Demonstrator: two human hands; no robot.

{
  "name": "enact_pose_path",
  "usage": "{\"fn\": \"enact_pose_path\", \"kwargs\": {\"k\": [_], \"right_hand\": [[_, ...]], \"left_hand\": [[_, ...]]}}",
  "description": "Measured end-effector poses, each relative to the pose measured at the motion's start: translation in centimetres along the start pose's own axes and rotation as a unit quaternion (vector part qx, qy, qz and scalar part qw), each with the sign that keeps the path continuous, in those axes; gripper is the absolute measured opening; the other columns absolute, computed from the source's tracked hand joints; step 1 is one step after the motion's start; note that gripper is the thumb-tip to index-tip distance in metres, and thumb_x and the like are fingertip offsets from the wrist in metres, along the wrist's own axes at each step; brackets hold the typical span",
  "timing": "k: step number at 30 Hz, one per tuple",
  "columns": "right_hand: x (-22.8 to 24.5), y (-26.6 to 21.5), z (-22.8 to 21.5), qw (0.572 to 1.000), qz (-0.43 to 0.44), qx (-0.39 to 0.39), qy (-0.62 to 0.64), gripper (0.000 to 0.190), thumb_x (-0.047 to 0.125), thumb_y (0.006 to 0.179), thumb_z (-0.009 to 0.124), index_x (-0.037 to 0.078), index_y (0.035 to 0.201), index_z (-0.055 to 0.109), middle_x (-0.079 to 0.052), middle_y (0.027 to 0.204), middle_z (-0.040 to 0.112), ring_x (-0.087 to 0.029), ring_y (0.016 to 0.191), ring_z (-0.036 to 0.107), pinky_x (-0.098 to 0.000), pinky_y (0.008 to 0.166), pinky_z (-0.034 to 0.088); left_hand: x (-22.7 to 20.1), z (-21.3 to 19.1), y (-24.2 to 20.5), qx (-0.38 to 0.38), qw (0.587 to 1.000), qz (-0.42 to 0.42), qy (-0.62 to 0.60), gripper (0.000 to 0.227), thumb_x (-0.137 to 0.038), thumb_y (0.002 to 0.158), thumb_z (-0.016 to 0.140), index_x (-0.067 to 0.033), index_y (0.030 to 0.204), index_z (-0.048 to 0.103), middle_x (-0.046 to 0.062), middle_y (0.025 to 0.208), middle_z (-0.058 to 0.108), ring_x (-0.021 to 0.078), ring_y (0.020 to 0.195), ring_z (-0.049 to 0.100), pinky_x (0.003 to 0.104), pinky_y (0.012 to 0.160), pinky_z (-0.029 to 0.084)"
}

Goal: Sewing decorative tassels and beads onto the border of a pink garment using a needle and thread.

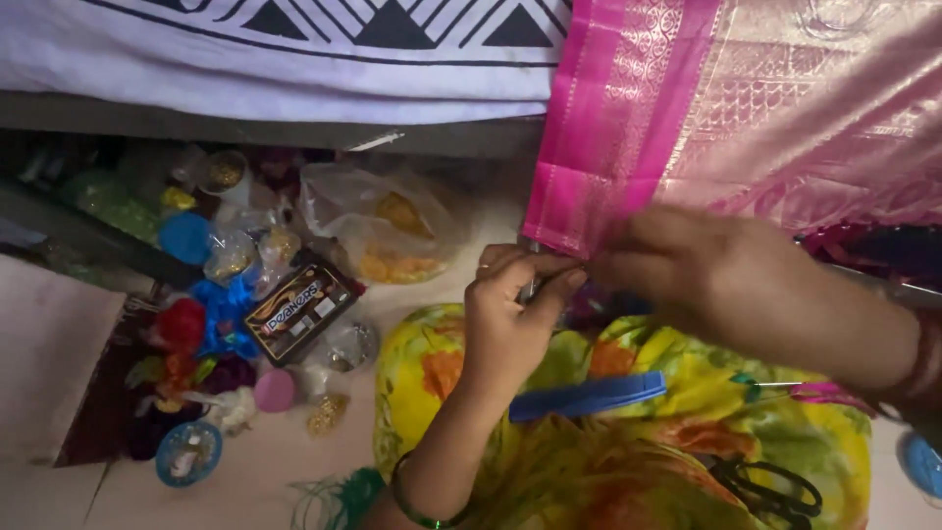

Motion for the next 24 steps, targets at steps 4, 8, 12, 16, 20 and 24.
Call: {"fn": "enact_pose_path", "kwargs": {"k": [4, 8, 12, 16, 20, 24], "right_hand": [[-0.4, 3.8, -0.7, 0.995, -0.056, 0.009, -0.081, 0.051, -0.001, 0.071, 0.071, 0.012, 0.119, 0.076, -0.008, 0.11, 0.071, -0.022, 0.066, 0.07, -0.0352, 0.052, 0.056], [-0.4, 5.5, 0.6, 0.975, 0.016, 0.115, -0.192, 0.017, 0.019, 0.084, 0.073, 0.015, 0.101, 0.072, -0.004, 0.103, 0.067, -0.021, 0.07, 0.069, -0.0357, 0.056, 0.056], [0.7, 3.8, -0.7, 0.996, -0.011, -0.005, -0.093, 0.023, 0.01, 0.078, 0.074, 0.008, 0.101, 0.071, -0.007, 0.097, 0.066, -0.026, 0.07, 0.07, -0.0379, 0.056, 0.056], [-0.7, -0.4, 2.6, 0.977, 0.186, -0.089, 0.055, 0.015, 0.009, 0.089, 0.074, 0.007, 0.104, 0.073, -0.005, 0.087, 0.074, -0.018, 0.066, 0.072, -0.0311, 0.061, 0.057], [-2.1, -2.5, 6.2, 0.908, 0.34, -0.12, 0.211, 0.016, 0.008, 0.089, 0.071, 0.005, 0.104, 0.072, -0.006, 0.084, 0.078, -0.015, 0.069, 0.075, -0.0295, 0.061, 0.059], [-3.6, -3.6, 8.7, 0.713, 0.391, -0.19, 0.55, 0.008, 0.004, 0.092, 0.067, -0.002, 0.097, 0.07, -0.006, 0.086, 0.076, -0.015, 0.076, 0.075, -0.0301, 0.065, 0.062]], "left_hand": [[-1.2, 0.2, 0.0, -0.026, 0.98, 0.133, 0.148, 0.011, -0.007, 0.085, 0.081, -0.0076, 0.094, 0.074, 0.006, 0.089, 0.068, 0.027, 0.095, 0.063, 0.039, 0.085, 0.05], [-3.2, 0.0, 0.0, -0.047, 0.925, 0.221, 0.306, 0.014, -0.006, 0.08, 0.078, -0.0073, 0.093, 0.072, 0.007, 0.091, 0.066, 0.0313, 0.098, 0.063, 0.045, 0.084, 0.046], [-1.7, 0.5, 0.3, -0.046, 0.93, 0.186, 0.313, 0.018, -0.01, 0.079, 0.077, -0.0083, 0.095, 0.071, 0.008, 0.094, 0.067, 0.0305, 0.096, 0.065, 0.045, 0.081, 0.048], [4.4, 1.9, -0.2, 0.026, 0.986, -0.139, -0.094, 0.017, -0.013, 0.09, 0.079, -0.0042, 0.103, 0.074, 0.007, 0.092, 0.068, 0.0176, 0.08, 0.063, 0.032, 0.072, 0.05], [6.1, 3.4, -1.0, 0.019, 0.968, -0.145, -0.204, 0.017, -0.011, 0.089, 0.082, -0.0026, 0.102, 0.075, 0.009, 0.095, 0.071, 0.0159, 0.085, 0.063, 0.031, 0.076, 0.05], [2.8, 2.7, -0.6, -0.031, 0.999, 0.034, 0.021, 0.015, -0.011, 0.086, 0.084, -0.0053, 0.097, 0.075, 0.007, 0.095, 0.073, 0.019, 0.091, 0.068, 0.032, 0.08, 0.053]]}}
Point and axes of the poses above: each hand's wrist, its own y-axis towards the middle knuckle, its own z-axis out of the palm, x = y × z, the point moved 1 cm from there along y, towards the middle knuckle
